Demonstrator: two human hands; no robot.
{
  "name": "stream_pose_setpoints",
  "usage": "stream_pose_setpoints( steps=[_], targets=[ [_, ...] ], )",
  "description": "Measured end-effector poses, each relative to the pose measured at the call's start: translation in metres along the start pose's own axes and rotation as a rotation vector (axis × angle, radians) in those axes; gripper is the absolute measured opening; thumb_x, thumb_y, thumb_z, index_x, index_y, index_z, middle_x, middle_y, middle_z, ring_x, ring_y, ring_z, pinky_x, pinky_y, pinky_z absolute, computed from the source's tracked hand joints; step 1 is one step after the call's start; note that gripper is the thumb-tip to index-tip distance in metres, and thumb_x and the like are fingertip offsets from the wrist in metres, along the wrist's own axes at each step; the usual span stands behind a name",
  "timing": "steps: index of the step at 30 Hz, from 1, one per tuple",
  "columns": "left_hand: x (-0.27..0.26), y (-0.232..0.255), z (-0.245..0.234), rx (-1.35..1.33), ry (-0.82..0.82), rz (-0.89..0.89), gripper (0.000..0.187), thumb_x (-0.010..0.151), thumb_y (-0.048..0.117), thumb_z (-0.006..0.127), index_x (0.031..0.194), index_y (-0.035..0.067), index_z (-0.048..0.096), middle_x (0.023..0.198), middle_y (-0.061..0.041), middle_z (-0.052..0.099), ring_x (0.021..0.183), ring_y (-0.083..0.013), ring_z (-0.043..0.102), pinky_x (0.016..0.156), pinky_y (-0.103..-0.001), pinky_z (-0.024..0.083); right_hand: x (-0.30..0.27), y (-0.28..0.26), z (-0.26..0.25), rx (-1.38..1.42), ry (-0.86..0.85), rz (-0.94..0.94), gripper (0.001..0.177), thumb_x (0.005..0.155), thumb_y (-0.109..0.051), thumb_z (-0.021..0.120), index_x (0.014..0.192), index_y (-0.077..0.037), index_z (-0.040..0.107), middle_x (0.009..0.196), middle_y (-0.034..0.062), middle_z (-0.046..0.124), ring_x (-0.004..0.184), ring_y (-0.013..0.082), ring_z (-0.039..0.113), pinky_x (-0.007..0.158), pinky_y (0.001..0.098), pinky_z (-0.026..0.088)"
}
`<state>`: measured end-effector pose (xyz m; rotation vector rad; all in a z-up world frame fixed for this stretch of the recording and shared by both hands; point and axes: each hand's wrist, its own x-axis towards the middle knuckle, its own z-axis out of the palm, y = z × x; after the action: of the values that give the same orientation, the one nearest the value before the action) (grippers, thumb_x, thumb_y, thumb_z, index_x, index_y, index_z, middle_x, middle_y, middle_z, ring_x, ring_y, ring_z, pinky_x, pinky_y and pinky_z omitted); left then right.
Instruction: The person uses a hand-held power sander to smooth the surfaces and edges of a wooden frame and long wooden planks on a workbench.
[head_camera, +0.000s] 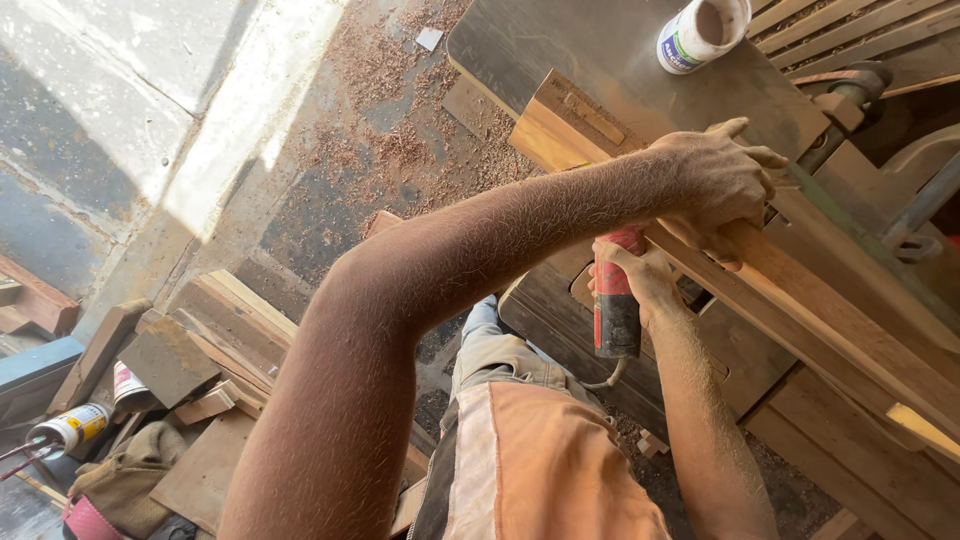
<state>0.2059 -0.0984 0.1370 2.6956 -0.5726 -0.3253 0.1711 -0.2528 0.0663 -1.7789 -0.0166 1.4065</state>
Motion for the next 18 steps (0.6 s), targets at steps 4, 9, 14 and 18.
stream_pose_setpoints(
  steps=[4,9,14,18],
  targets=[
    [-0.001,-0.003,0.000,-0.008,0.017,-0.002,0.058,0.084,0.080,0.059,0.115,0.033,0.072,0.138,0.010,0.058,0.146,-0.0240,0.031,0.113,-0.073,0.021,0.008,-0.002,-0.001,-0.003,-0.028,-0.043,0.044,0.077,-0.030,0.079,0.107,-0.002,0.064,0.077,0.0134,0.068,0.059,0.0203,0.068,0.054,0.0379,0.060],
    [0.000,-0.001,-0.001,0.009,0.013,0.014,0.058,0.089,0.078,0.058,0.117,0.030,0.072,0.136,0.008,0.061,0.147,-0.0248,0.031,0.115,-0.075,0.017,0.014,-0.002,-0.004,-0.019,-0.045,-0.037,0.044,0.078,-0.029,0.076,0.108,-0.001,0.063,0.077,0.0137,0.068,0.059,0.0202,0.069,0.053,0.0377,0.061],
    [-0.005,0.001,-0.004,-0.023,0.017,0.001,0.055,0.086,0.077,0.058,0.116,0.033,0.073,0.139,0.009,0.058,0.146,-0.0247,0.032,0.115,-0.074,0.015,0.021,-0.008,0.000,0.040,-0.054,-0.012,0.042,0.079,-0.020,0.073,0.113,-0.001,0.055,0.078,0.0155,0.067,0.059,0.0218,0.068,0.053,0.0384,0.060],
    [-0.005,0.001,-0.003,-0.035,0.033,0.013,0.057,0.088,0.076,0.057,0.120,0.032,0.072,0.140,0.006,0.059,0.146,-0.0272,0.032,0.115,-0.076,0.012,0.020,-0.013,0.000,0.015,-0.056,-0.013,0.046,0.083,-0.026,0.076,0.115,-0.001,0.054,0.079,0.0147,0.066,0.060,0.0204,0.068,0.054,0.0364,0.060]
  ],
)
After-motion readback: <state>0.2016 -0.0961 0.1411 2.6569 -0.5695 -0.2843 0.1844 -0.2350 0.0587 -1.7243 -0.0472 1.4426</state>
